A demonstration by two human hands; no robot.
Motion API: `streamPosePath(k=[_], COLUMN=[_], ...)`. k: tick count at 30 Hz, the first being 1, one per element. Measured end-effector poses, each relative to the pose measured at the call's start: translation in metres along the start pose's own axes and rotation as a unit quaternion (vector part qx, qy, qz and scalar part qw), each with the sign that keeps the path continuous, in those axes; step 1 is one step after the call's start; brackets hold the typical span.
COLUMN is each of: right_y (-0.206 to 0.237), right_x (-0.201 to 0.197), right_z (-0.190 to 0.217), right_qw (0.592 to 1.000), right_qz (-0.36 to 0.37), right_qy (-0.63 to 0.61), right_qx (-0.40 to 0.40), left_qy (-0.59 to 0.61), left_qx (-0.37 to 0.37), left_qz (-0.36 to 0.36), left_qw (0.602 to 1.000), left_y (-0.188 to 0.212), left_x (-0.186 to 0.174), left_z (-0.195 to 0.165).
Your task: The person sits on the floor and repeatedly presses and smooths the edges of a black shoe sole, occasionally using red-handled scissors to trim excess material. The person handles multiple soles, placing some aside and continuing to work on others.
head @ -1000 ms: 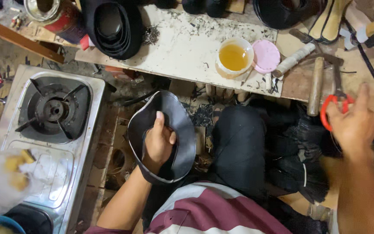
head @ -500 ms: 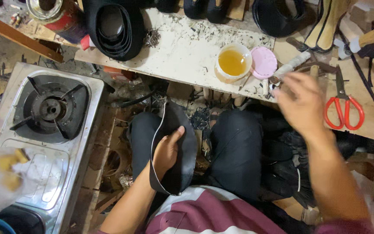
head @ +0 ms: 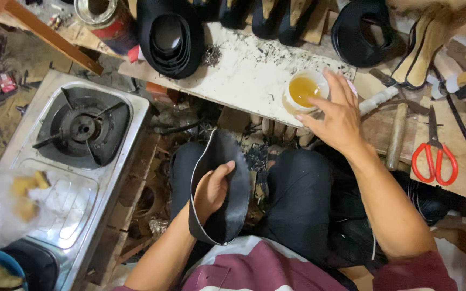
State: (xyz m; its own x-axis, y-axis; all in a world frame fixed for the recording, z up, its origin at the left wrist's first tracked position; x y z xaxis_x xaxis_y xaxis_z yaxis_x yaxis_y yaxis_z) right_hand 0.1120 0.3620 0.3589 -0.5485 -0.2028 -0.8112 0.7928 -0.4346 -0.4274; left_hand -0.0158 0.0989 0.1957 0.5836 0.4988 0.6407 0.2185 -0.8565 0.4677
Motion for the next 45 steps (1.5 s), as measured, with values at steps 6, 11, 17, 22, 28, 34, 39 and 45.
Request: streamPosePath(k=[6,11,17,22,28,34,39,45], right_y=[0.042,0.059,0.052,0.058,0.063,0.067,0.065,0.043], right_x=[0.006,0.018,0.016,0.016,0.006,0.004,0.017,0.013], right_z=[0.053,0.131,0.12,0.118,0.12,0.134,0.128,0.095], right_qw=[0.962,0.977,0.98,0.964,0.967,0.968,0.939,0.971], right_qz=[0.059,0.08,0.04,0.075,0.055,0.057,0.104,0.087], right_qy=[-0.244,-0.14,-0.133,-0.2,-0.17,-0.145,-0.326,-0.204], right_qx=[0.106,-0.141,-0.143,-0.157,-0.179,-0.199,0.023,0.087], left_qy=[0.021,0.012,-0.029,-0.014,0.029,0.021,0.038,-0.265], left_qx=[-0.009,-0.027,0.014,0.045,0.005,-0.007,0.078,0.005], left_qz=[0.105,0.126,0.122,0.118,0.148,0.118,0.029,0.052], left_qw=[0.994,0.992,0.992,0.992,0.989,0.993,0.996,0.963], left_y=[0.001,0.005,0.017,0.016,0.005,0.002,0.001,0.003], left_x=[0.037,0.061,0.071,0.066,0.064,0.068,0.065,0.052], left_z=[-0.008,-0.009,-0.012,-0.02,-0.015,-0.025,-0.043,-0.025])
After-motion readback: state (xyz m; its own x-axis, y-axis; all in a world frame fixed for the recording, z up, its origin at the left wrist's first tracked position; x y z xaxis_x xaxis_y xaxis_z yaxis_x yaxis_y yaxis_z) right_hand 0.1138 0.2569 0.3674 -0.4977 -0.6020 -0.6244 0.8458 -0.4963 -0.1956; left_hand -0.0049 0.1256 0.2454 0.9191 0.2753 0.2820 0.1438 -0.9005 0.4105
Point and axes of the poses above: each hand's wrist, its own y-axis away from the middle knuckle, its own x-axis out of the palm, z = x × y, the point moved 7 cm from there along -y, towards the middle knuckle, and after that the axes turned 10 degrees about -y, right-handed, at the moved point
